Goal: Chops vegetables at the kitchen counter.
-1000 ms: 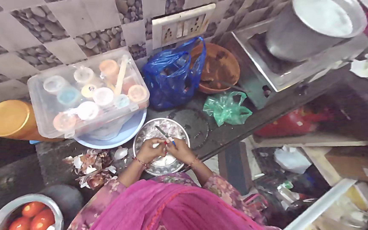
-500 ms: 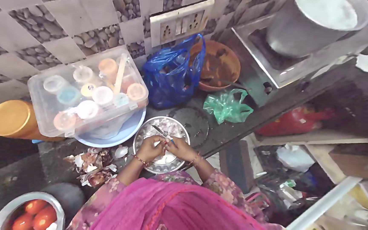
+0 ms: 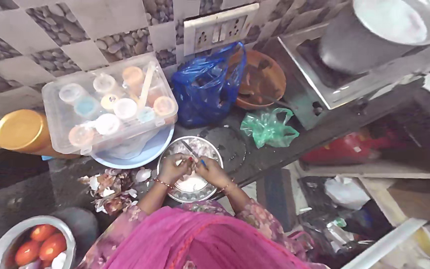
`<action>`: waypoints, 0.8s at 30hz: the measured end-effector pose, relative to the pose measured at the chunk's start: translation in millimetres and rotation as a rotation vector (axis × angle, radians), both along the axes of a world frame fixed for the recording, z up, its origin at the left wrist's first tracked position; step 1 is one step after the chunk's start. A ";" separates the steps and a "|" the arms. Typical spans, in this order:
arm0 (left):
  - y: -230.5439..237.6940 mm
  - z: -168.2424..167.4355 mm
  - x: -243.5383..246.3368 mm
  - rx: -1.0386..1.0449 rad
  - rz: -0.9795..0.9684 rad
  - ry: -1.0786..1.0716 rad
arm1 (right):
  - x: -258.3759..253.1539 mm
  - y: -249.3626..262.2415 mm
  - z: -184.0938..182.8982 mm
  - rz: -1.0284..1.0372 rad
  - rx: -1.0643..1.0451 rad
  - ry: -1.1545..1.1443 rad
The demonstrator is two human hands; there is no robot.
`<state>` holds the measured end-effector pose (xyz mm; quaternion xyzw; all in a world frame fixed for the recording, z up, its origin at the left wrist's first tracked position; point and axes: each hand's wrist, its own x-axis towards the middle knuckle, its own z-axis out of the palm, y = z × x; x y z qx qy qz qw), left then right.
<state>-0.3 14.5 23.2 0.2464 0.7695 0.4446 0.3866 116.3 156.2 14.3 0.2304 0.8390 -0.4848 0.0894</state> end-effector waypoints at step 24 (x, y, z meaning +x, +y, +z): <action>-12.7 7.5 26.4 0.030 -0.352 0.182 | 8.5 -12.5 32.5 -0.332 -0.488 0.378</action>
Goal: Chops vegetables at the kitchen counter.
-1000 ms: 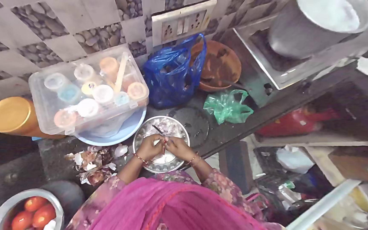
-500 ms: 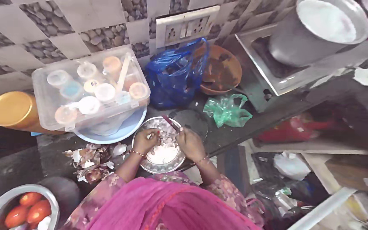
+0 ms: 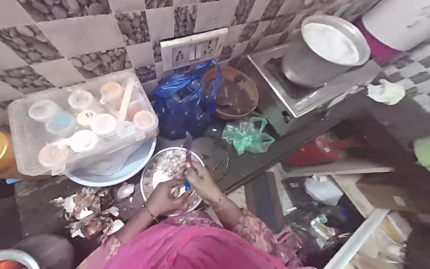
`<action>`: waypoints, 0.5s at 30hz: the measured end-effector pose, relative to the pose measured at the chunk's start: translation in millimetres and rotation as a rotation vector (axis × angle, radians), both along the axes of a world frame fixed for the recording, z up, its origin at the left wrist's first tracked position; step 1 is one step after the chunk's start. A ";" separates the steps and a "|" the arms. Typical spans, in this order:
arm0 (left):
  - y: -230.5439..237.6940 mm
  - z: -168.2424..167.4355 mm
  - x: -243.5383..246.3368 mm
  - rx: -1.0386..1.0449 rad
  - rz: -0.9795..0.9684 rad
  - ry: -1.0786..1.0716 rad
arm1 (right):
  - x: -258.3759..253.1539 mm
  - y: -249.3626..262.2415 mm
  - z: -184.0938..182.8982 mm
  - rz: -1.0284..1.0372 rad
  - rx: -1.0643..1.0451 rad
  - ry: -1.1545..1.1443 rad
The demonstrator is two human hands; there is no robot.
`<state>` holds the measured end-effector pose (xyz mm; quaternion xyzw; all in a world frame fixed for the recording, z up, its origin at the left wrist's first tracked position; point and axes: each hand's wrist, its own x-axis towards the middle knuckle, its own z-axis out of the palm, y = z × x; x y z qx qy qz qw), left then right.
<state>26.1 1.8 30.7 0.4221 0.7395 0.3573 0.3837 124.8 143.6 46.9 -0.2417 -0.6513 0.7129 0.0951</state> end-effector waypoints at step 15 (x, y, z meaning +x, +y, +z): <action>-44.8 -13.1 -8.6 0.461 0.325 0.229 | -27.4 133.2 -18.5 -0.092 1.001 -0.508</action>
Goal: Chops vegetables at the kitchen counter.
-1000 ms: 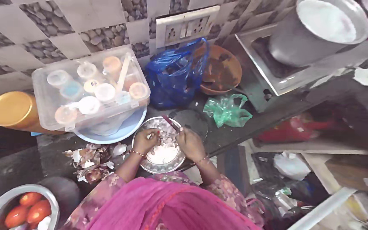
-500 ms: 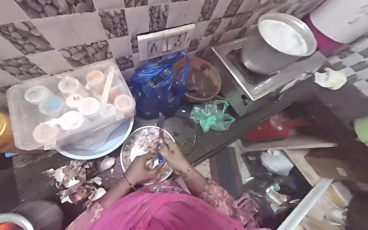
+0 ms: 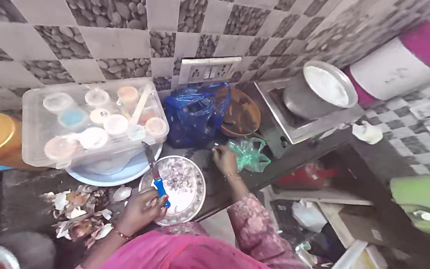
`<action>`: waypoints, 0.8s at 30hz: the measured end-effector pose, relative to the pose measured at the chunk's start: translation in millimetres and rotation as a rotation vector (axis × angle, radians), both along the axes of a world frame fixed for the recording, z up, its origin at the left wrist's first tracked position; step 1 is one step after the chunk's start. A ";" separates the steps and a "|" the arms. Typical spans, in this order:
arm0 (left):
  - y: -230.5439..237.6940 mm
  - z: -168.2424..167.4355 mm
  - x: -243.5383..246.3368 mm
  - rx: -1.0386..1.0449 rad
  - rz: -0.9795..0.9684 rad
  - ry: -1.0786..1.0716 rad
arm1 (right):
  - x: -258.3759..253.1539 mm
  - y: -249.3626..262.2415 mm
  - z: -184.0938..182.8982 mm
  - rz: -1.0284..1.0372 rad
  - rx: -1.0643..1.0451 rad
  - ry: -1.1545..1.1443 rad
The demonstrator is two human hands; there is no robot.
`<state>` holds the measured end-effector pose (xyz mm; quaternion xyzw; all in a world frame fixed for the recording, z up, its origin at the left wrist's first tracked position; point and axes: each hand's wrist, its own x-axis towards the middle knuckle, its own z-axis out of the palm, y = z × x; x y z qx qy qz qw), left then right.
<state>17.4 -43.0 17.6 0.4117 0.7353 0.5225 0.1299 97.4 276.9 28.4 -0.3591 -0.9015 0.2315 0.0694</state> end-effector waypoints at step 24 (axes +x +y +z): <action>-35.1 6.3 -2.4 0.072 0.093 0.022 | -17.9 -17.3 24.1 0.271 -0.245 0.006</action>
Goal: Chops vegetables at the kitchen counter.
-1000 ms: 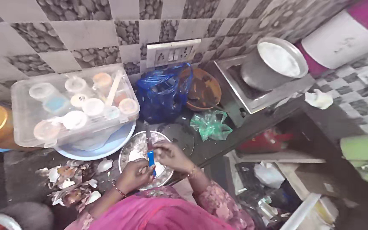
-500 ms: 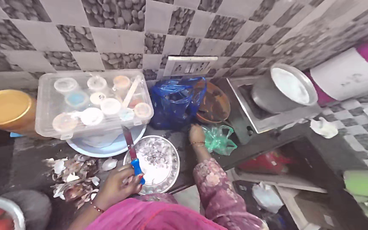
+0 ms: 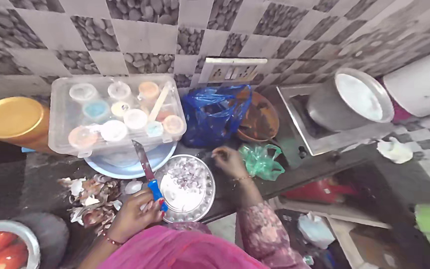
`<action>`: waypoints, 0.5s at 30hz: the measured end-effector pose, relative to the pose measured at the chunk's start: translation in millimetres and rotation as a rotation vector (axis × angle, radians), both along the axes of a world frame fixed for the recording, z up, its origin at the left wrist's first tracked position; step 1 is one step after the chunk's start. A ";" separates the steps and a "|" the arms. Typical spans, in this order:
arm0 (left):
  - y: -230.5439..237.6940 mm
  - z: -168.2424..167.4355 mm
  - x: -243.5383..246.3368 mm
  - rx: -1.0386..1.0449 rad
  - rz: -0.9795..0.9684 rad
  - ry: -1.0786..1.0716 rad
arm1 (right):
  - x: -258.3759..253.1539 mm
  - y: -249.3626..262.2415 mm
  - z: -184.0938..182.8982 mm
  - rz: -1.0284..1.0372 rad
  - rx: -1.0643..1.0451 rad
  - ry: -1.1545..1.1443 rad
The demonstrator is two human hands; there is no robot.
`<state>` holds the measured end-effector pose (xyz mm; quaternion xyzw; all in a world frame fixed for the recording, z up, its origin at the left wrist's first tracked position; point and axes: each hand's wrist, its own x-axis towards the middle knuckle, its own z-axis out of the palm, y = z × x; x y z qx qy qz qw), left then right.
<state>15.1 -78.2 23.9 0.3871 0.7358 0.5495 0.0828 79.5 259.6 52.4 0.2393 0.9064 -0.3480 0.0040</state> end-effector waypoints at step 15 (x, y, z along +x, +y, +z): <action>-3.8 -1.1 3.1 0.011 0.023 -0.040 | -61.0 0.0 -30.9 0.585 0.224 -0.225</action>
